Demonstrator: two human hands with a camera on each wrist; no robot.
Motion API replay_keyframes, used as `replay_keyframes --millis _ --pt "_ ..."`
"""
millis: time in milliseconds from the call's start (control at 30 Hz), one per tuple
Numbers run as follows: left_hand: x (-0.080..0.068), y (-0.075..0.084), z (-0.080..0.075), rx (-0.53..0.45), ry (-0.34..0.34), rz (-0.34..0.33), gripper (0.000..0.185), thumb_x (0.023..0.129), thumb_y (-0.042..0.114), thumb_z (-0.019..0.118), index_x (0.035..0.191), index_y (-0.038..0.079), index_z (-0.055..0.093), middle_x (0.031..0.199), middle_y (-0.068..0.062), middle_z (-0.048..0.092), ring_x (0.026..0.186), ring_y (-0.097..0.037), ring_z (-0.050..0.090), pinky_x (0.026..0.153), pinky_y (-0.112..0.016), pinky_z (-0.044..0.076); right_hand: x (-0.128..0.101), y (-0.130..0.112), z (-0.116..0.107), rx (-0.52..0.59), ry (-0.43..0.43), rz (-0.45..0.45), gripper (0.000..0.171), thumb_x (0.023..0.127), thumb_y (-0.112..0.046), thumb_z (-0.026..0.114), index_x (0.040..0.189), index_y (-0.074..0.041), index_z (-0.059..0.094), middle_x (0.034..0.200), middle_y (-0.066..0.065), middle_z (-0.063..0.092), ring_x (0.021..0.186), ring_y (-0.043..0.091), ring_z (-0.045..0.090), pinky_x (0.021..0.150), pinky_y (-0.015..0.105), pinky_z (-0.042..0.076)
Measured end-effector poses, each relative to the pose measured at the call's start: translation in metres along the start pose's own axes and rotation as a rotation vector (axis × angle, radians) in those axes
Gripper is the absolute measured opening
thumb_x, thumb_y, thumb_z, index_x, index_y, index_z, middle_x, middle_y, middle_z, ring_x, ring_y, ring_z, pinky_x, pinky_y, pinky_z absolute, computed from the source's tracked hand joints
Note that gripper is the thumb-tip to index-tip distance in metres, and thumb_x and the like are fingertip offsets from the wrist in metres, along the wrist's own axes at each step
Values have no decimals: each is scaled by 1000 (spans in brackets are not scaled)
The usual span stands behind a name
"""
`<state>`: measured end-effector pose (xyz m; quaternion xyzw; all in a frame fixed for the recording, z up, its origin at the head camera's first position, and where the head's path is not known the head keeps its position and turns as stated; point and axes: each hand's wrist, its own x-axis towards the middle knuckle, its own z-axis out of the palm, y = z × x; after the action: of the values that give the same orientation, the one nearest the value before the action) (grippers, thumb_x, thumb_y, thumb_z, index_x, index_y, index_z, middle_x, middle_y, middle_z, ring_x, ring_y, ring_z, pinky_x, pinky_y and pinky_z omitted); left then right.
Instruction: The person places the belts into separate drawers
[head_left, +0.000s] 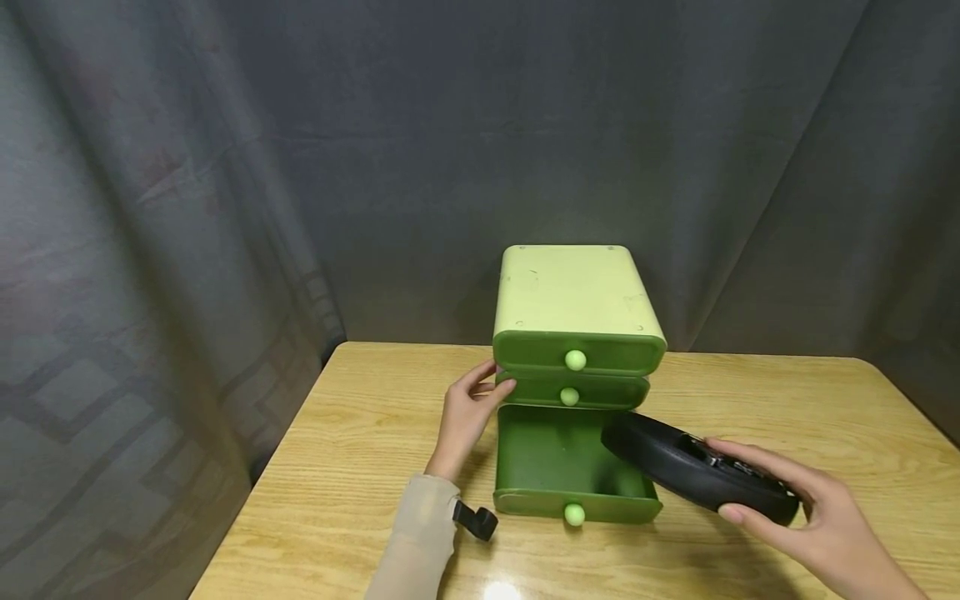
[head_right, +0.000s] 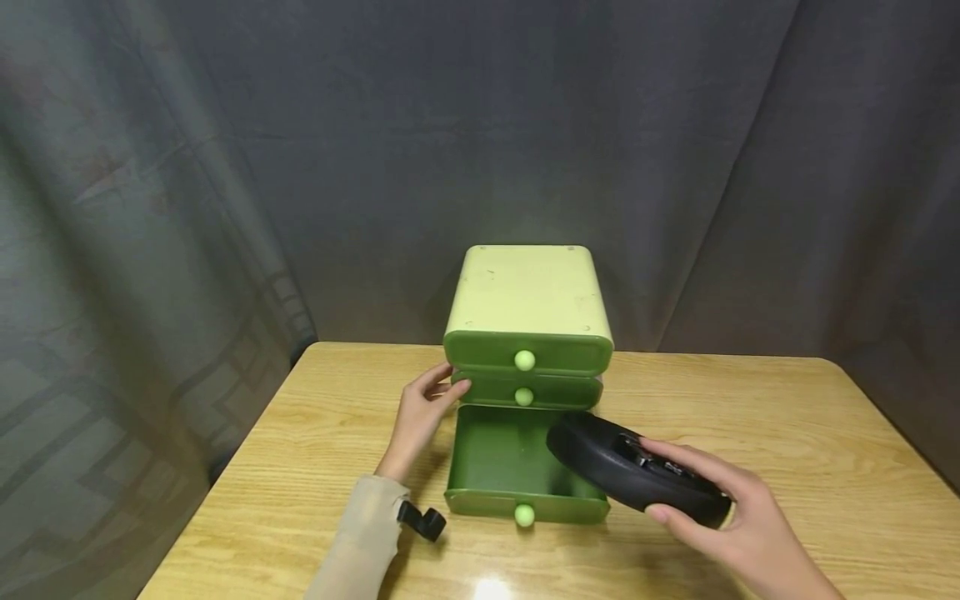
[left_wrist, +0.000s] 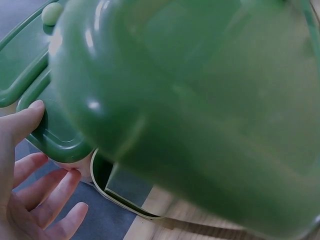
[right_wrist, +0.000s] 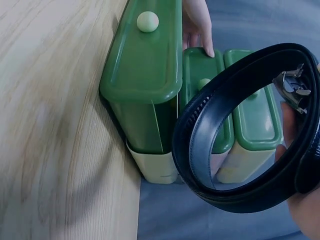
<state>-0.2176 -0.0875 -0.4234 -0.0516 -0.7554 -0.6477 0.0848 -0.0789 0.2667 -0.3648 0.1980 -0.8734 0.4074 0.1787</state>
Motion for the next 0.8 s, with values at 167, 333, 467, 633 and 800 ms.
replay_keyframes --millis 167,333,467,633,800 --pt "0 -1 0 -16 -3 6 55 90 34 75 138 11 60 130 -9 62 105 -26 63 84 -37 56 3 -2 4 38 -6 -44 66 70 12 82 131 -4 64 128 -13 64 113 -7 56 83 5 44" --pt "0 0 0 -12 -3 6 55 90 34 75 138 11 60 130 -9 62 105 -25 63 84 -36 57 5 -5 8 70 -14 -62 66 69 14 81 131 -2 64 128 -10 65 115 -5 55 86 5 43" --pt "0 0 0 0 -3 2 56 89 37 75 138 12 60 129 -6 63 103 -22 64 83 -33 57 7 -10 11 70 -27 -65 65 70 13 81 130 -3 64 127 -8 66 115 -4 57 87 6 43" --pt "1 0 0 2 -3 5 56 89 38 75 137 13 61 128 -5 63 103 -22 63 82 -34 57 8 -14 15 90 -51 -73 64 71 14 81 130 -3 64 126 -7 67 114 -2 58 87 8 44" --pt "1 -1 0 2 1 -2 55 89 35 76 137 13 61 128 -7 63 104 -24 63 83 -36 56 10 -15 21 131 -71 -112 64 71 15 80 131 0 62 127 -4 66 114 0 59 89 10 45"
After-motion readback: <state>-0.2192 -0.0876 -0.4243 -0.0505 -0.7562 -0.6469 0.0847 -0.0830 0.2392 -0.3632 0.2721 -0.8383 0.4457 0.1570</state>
